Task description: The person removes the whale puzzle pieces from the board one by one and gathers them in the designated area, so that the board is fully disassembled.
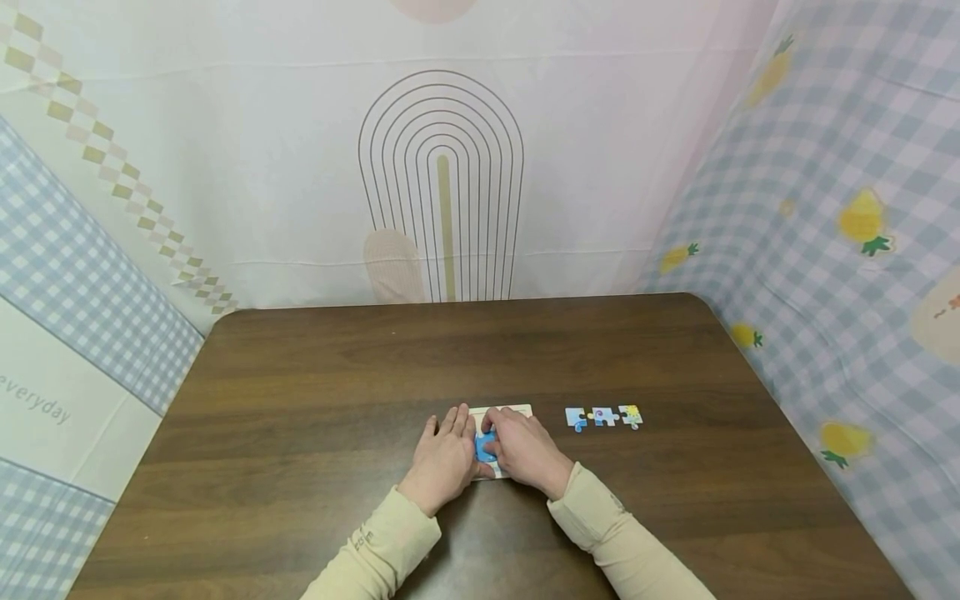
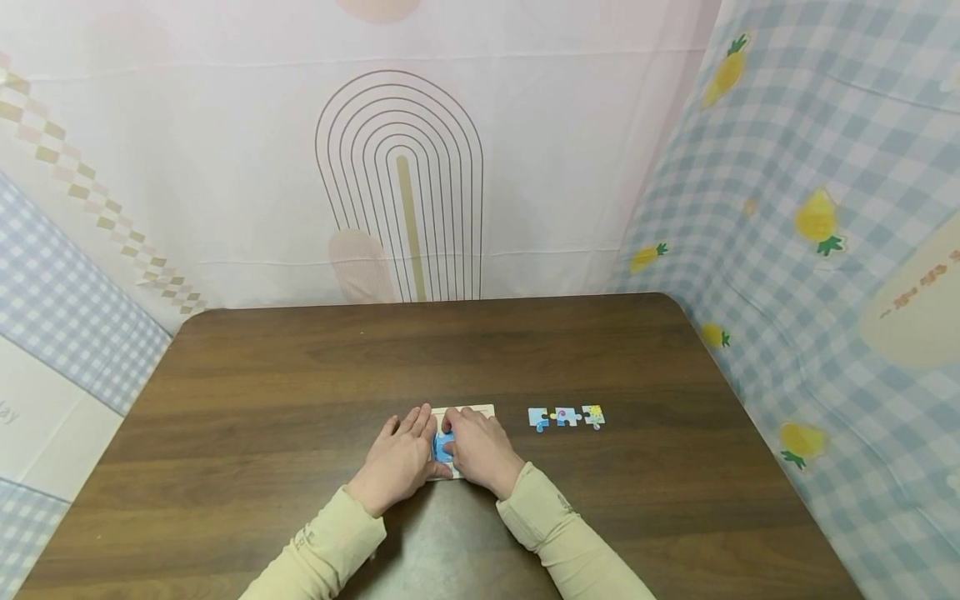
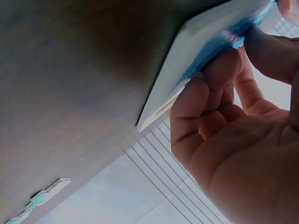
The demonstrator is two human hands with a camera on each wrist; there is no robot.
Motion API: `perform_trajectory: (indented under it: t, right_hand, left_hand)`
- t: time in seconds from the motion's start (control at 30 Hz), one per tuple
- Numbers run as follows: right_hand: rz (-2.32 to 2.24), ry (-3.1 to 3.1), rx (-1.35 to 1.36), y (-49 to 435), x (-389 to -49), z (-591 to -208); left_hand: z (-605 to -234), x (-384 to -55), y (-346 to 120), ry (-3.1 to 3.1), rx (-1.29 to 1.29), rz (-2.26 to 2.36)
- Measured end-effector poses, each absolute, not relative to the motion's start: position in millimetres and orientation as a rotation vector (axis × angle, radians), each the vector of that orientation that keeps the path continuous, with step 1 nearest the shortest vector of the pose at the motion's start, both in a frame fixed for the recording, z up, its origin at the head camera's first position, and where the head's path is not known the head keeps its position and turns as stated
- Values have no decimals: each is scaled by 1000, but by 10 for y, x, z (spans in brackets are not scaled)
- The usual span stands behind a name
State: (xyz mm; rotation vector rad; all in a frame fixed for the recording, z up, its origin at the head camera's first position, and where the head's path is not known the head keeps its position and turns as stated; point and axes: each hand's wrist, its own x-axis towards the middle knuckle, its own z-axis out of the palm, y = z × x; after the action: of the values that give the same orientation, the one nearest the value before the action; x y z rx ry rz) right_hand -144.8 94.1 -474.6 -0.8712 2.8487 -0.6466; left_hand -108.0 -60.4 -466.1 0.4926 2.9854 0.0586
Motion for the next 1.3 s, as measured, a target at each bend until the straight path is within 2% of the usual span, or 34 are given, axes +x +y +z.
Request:
perform_trajectory:
  t: [0.77, 1.3]
  right_hand:
    - [-686, 2841, -984, 965, -1445, -4763]
    - [-658, 2858, -950, 942, -1435, -4762]
  left_hand:
    - [-4682, -1092, -604, 2985, 488, 48]
    - [-4677, -1082, -604, 2990, 498, 29]
